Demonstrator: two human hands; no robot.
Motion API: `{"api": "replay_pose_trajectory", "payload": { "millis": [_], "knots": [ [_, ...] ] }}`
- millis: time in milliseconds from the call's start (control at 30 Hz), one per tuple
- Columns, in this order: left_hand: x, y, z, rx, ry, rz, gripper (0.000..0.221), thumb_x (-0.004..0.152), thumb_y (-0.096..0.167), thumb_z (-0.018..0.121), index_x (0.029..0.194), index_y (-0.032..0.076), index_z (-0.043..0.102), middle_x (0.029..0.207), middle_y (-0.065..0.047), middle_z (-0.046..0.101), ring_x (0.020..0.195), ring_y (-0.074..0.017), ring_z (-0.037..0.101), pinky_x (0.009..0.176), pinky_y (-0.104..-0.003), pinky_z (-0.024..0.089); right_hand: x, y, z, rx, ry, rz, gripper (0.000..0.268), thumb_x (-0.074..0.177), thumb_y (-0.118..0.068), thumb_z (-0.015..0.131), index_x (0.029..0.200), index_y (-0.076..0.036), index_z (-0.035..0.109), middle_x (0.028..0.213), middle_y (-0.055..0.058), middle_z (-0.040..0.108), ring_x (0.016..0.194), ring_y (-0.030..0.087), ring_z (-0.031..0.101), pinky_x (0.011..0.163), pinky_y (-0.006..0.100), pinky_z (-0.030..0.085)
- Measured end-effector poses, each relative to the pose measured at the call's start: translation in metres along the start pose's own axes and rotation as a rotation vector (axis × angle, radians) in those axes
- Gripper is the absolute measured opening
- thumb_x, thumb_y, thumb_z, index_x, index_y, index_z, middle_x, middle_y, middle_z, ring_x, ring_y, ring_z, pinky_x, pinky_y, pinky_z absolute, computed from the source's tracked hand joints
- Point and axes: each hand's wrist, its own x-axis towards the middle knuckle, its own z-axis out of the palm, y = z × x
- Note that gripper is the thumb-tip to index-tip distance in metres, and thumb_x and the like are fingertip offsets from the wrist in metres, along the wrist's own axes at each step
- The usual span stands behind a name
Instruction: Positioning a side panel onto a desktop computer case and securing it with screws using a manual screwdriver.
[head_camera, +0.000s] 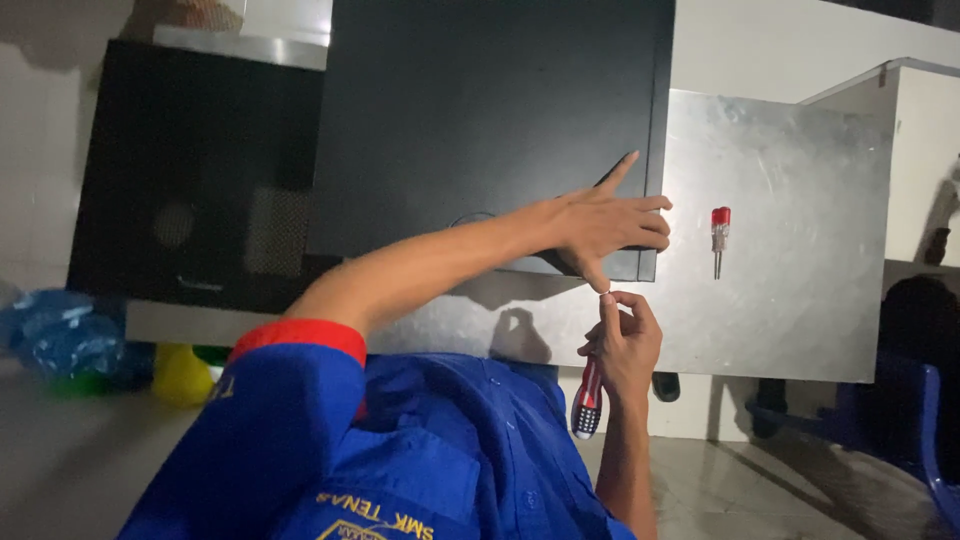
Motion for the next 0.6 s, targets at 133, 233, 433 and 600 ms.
{"api": "replay_pose_trajectory", "payload": {
  "millis": [133, 233, 433, 600],
  "knots": [
    [0.002, -0.002, 0.007, -0.024, 0.033, 0.005, 0.075, 0.056, 0.07, 0.056, 0.121, 0.034, 0.057, 0.131, 0.007, 0.063, 0.144, -0.0173, 0.036, 0.111, -0.083, -0.008, 0.006, 0.006, -0.001, 0.027, 0.014, -0.016, 0.021, 0.106, -0.021, 0.062, 0.106, 0.0, 0.064, 0.066, 0.023, 0.062, 0.042, 0.026, 0.064, 0.039, 0.031, 0.052],
    [0.002, -0.006, 0.005, -0.073, -0.002, -0.014, 0.062, 0.07, 0.07, 0.056, 0.124, 0.038, 0.059, 0.134, 0.015, 0.062, 0.145, -0.0122, 0.033, 0.113, -0.081, -0.008, 0.01, 0.01, -0.002, 0.09, 0.08, -0.051, 0.019, 0.107, -0.017, 0.061, 0.105, 0.002, 0.064, 0.07, 0.022, 0.062, 0.042, 0.026, 0.064, 0.039, 0.032, 0.052],
    [-0.001, 0.005, -0.012, -0.18, 0.014, -0.088, 0.043, 0.095, 0.041, 0.052, 0.136, 0.033, 0.064, 0.143, 0.012, 0.063, 0.148, -0.0133, 0.037, 0.12, -0.068, -0.015, 0.008, -0.008, 0.01, 0.05, 0.054, -0.047, 0.02, 0.104, -0.016, 0.066, 0.097, 0.002, 0.066, 0.069, 0.022, 0.064, 0.04, 0.026, 0.064, 0.036, 0.031, 0.051],
    [-0.004, 0.006, -0.013, -0.155, 0.062, -0.09, 0.041, 0.096, 0.041, 0.053, 0.134, 0.032, 0.066, 0.141, 0.011, 0.065, 0.147, -0.0131, 0.04, 0.121, -0.067, -0.014, 0.009, -0.001, 0.017, 0.033, 0.089, -0.061, 0.02, 0.105, -0.015, 0.064, 0.099, 0.003, 0.065, 0.071, 0.022, 0.064, 0.04, 0.026, 0.063, 0.037, 0.031, 0.051]
  ]
}}
